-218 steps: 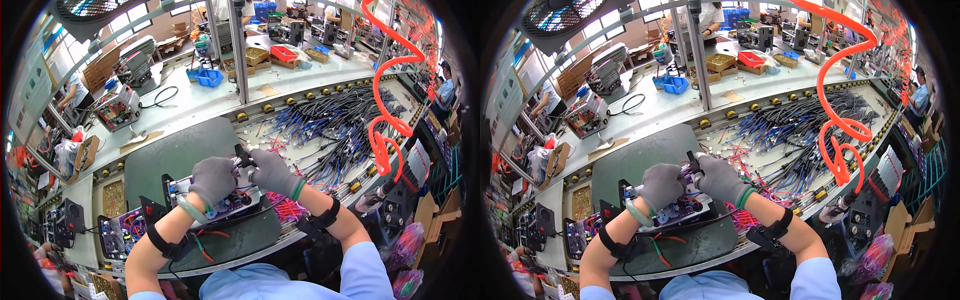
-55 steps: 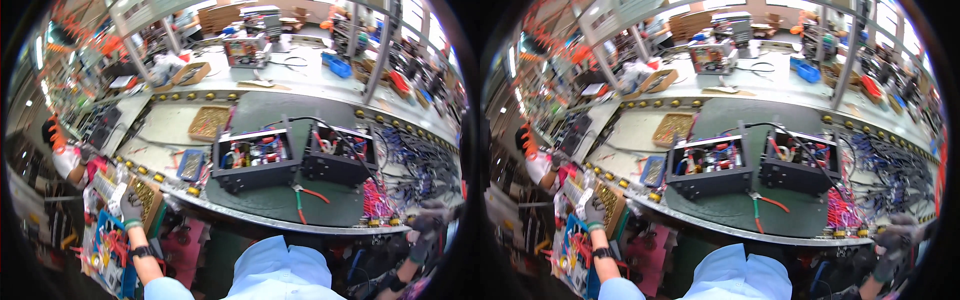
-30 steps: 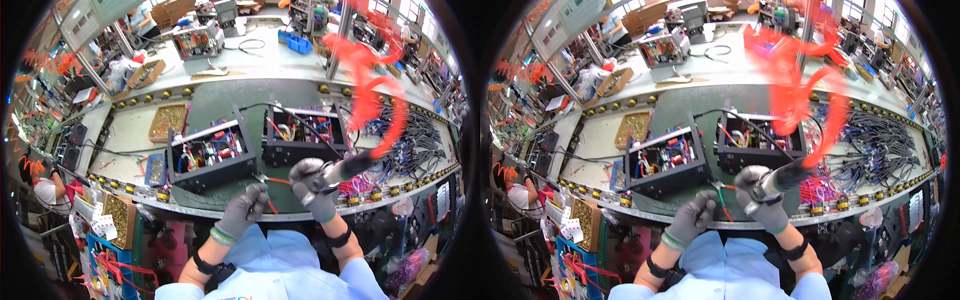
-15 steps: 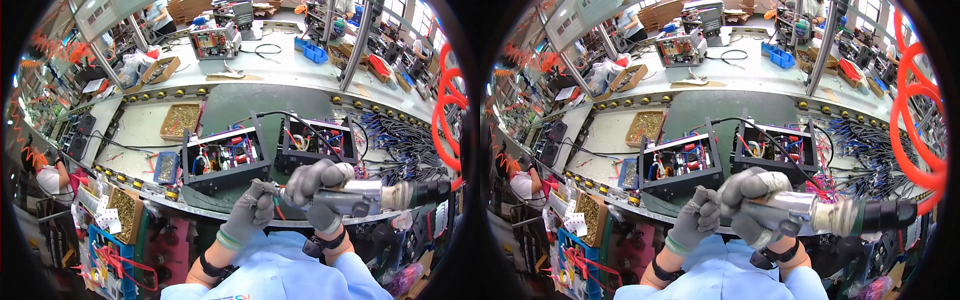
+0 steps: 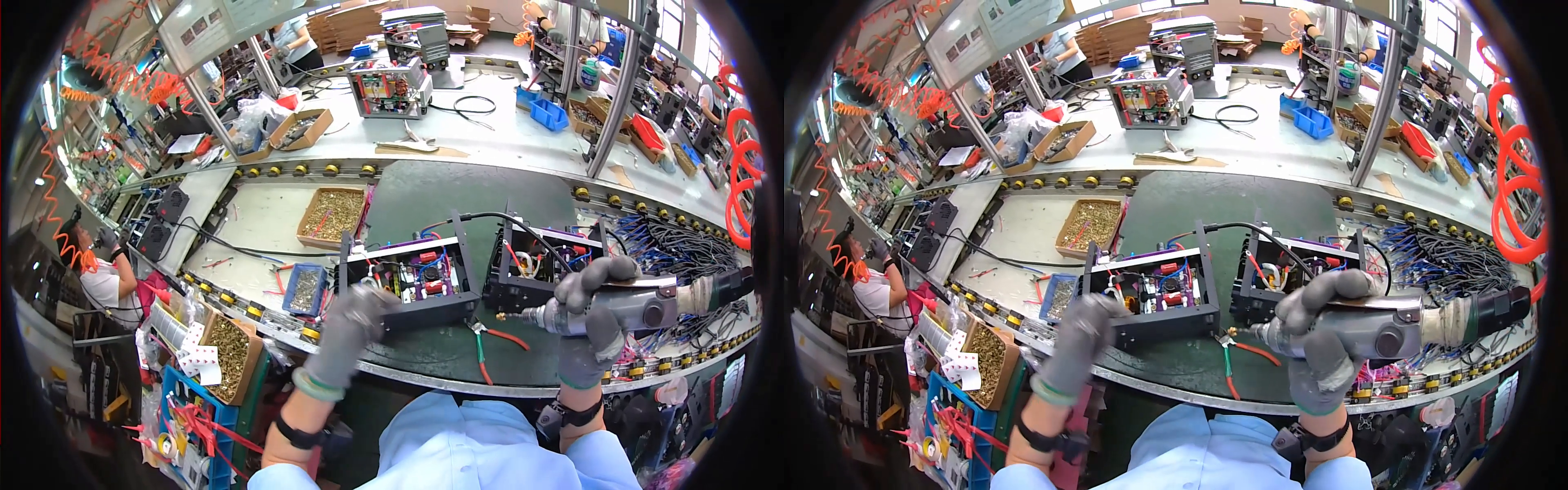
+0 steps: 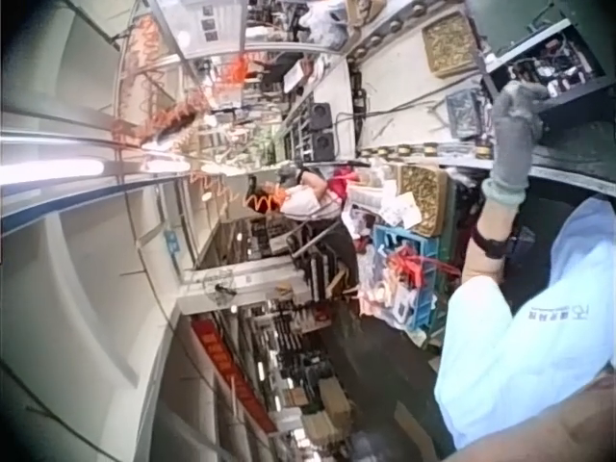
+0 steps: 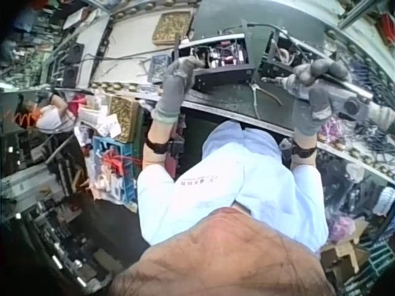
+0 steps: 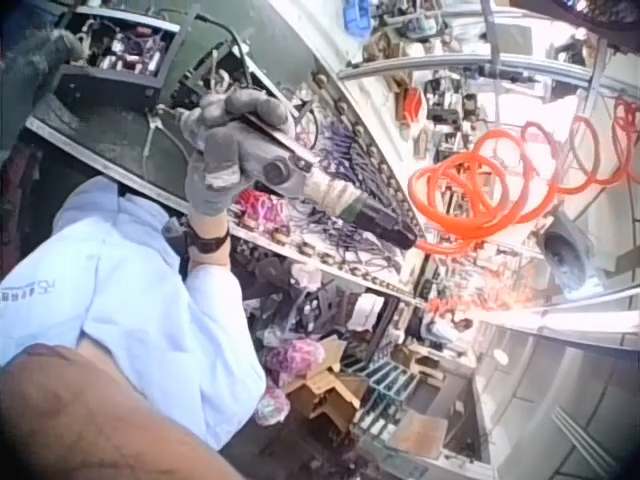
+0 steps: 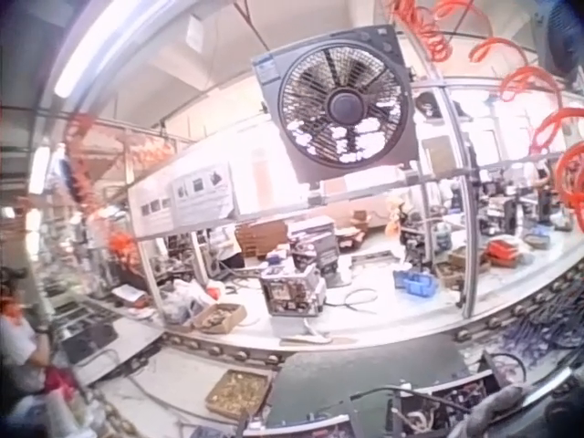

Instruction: Assembling components and wiring into electronic power supply or inverter units on a production line.

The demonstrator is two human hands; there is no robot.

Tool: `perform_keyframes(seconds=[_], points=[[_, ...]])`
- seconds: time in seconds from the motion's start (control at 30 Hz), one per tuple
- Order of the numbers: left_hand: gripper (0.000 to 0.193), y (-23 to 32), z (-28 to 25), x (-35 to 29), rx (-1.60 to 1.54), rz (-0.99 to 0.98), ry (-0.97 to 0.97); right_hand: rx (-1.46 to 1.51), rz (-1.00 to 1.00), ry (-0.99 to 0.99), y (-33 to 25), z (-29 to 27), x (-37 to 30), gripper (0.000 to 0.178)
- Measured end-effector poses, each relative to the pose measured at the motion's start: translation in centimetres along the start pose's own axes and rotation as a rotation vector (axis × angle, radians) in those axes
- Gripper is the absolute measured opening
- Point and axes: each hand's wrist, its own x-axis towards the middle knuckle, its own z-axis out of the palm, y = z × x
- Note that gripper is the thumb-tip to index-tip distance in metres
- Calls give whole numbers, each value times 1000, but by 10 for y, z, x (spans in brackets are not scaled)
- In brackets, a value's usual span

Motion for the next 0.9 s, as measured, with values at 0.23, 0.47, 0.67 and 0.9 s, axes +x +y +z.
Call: perform_keyframes(seconds=[0.23, 0.47, 0.67, 0.9], points=[[22, -6, -46, 96, 620, 52, -46, 17, 169, -36, 7, 0, -14, 61], [21, 15, -30, 114, 581, -303, -287, -24, 293, -2, 6, 1, -19, 59], [21, 17, -28, 122, 1505, -102, -497, 39, 433, -42, 12, -2, -24, 58], [31, 21, -40, 74, 1107, 5, -210, 53, 462, -72, 24, -5, -15, 56]])
